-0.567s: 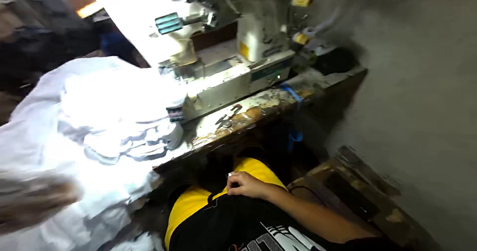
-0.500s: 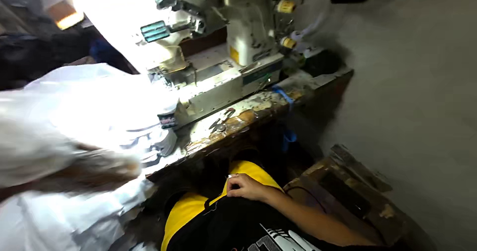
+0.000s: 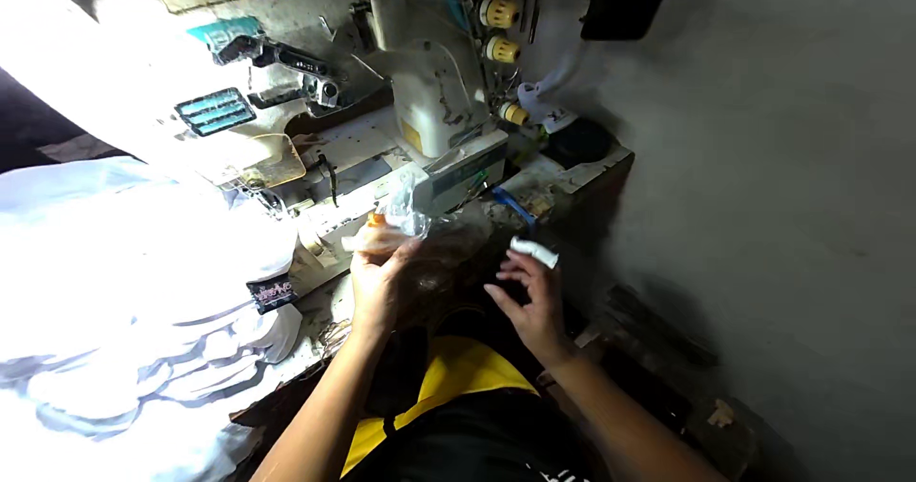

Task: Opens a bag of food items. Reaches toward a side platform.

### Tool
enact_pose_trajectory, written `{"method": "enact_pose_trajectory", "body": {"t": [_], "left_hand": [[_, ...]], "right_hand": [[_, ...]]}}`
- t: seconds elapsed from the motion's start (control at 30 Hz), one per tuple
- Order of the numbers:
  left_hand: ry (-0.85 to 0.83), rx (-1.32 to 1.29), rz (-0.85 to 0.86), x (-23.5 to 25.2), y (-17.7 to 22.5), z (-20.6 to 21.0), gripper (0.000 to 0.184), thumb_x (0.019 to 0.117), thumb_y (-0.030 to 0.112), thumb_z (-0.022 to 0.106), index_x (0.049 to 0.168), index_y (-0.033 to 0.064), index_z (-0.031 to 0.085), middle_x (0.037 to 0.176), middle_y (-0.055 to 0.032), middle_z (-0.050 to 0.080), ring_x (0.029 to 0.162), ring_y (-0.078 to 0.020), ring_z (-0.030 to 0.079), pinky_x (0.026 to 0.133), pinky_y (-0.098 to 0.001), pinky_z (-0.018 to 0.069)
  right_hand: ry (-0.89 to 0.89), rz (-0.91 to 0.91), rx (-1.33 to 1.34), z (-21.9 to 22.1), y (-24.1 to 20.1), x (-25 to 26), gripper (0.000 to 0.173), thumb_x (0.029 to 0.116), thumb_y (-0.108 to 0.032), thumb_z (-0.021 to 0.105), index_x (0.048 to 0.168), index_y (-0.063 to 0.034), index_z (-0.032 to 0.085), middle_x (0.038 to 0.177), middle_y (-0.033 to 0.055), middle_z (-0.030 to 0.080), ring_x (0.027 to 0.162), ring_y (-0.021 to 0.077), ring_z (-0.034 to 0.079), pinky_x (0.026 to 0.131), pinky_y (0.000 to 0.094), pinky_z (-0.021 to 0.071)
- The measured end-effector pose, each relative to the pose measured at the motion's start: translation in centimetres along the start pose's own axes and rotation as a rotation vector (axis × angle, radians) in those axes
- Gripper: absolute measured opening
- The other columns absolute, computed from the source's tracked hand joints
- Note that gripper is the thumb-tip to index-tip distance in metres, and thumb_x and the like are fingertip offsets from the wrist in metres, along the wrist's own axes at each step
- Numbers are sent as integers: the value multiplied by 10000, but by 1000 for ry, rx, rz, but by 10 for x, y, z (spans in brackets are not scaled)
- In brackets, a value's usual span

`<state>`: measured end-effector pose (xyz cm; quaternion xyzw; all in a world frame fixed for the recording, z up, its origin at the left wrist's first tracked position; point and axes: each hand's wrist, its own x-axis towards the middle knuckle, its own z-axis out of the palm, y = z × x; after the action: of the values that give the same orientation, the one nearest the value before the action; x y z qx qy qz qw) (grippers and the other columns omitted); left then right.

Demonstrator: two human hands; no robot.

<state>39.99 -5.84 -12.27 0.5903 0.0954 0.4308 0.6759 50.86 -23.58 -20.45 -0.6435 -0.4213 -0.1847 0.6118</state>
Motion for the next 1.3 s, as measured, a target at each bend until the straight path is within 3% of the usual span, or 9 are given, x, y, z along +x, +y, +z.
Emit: {"method": "enact_pose_trajectory", "body": {"t": [0.17, 0.33, 0.43, 0.53, 0.7, 0.83, 0.97, 1.13, 1.3], "left_hand": [[40, 128, -161, -14, 22, -36, 525, 818, 54, 797, 1282, 29, 553, 1046, -42, 746, 974, -132, 727, 898, -318, 609], [11, 321, -275, -30, 39, -76, 563, 828, 85, 776, 1338, 19, 545, 1118, -76, 721, 1014, -156, 716, 900, -320, 605], [39, 799, -122, -40, 43, -81, 688, 840, 300, 801, 1440, 101, 531, 1307, -55, 661, 1147, -111, 657, 972, -311, 553], [73, 1058, 86, -48, 43, -85, 695, 873, 392, 756, 1451, 75, 538, 1383, -137, 621, 1251, -212, 601, 1041, -425, 486], [9, 957, 202, -54, 31, -88, 498, 916, 244, 731, 1341, 16, 607, 1274, -131, 657, 1159, -171, 637, 998, -370, 522], [-5, 858, 212, -56, 22, -83, 405, 923, 162, 742, 1262, -36, 639, 1165, -143, 714, 1072, -172, 702, 958, -371, 578], [14, 894, 558, -57, 43, -75, 311, 892, 201, 749, 1117, -14, 740, 1077, -158, 728, 1067, -264, 676, 979, -409, 536], [123, 853, 951, -49, 109, -68, 194, 1016, 254, 637, 1046, 69, 687, 1051, -87, 676, 1056, -172, 636, 958, -305, 519], [400, 1111, 763, -28, 104, -112, 310, 871, 213, 748, 1133, 51, 708, 1121, -115, 647, 1131, -240, 593, 980, -369, 499]], "right_hand": [[-218, -83, -205, 41, -6, 48, 557, 855, -232, 801, 1383, -138, 651, 1176, 209, 677, 1013, 364, 664, 846, 514, 567], [-185, -186, -314, 62, 2, 53, 215, 878, -99, 686, 1061, -135, 793, 1026, 160, 705, 1003, 332, 675, 881, 481, 554], [-130, -196, -365, 62, 6, 57, 240, 895, -21, 654, 1059, -128, 792, 1023, 176, 689, 988, 345, 653, 866, 478, 536], [-169, -129, -356, 49, -4, 55, 327, 916, 9, 584, 1124, -136, 789, 1080, 171, 699, 1017, 333, 650, 898, 505, 521], [-194, -64, -274, 38, -15, 29, 226, 949, -136, 626, 1105, -110, 787, 1147, 146, 698, 1054, 214, 657, 946, 359, 534], [-268, -71, -207, 42, -11, 18, 252, 953, -185, 678, 1127, -25, 765, 1170, 231, 702, 1119, 300, 670, 1011, 392, 522], [-305, -57, -146, 53, -13, 29, 250, 957, -118, 679, 1075, 98, 723, 1132, 349, 660, 1121, 377, 630, 1036, 369, 466], [-239, -50, -174, 55, -22, 25, 295, 961, -73, 642, 1182, 120, 672, 1185, 394, 599, 969, 285, 617, 853, 273, 499], [-184, -143, 5, 53, -44, 19, 320, 1011, -142, 618, 1133, 153, 637, 1043, 292, 617, 924, 80, 598, 852, 137, 469]]}}
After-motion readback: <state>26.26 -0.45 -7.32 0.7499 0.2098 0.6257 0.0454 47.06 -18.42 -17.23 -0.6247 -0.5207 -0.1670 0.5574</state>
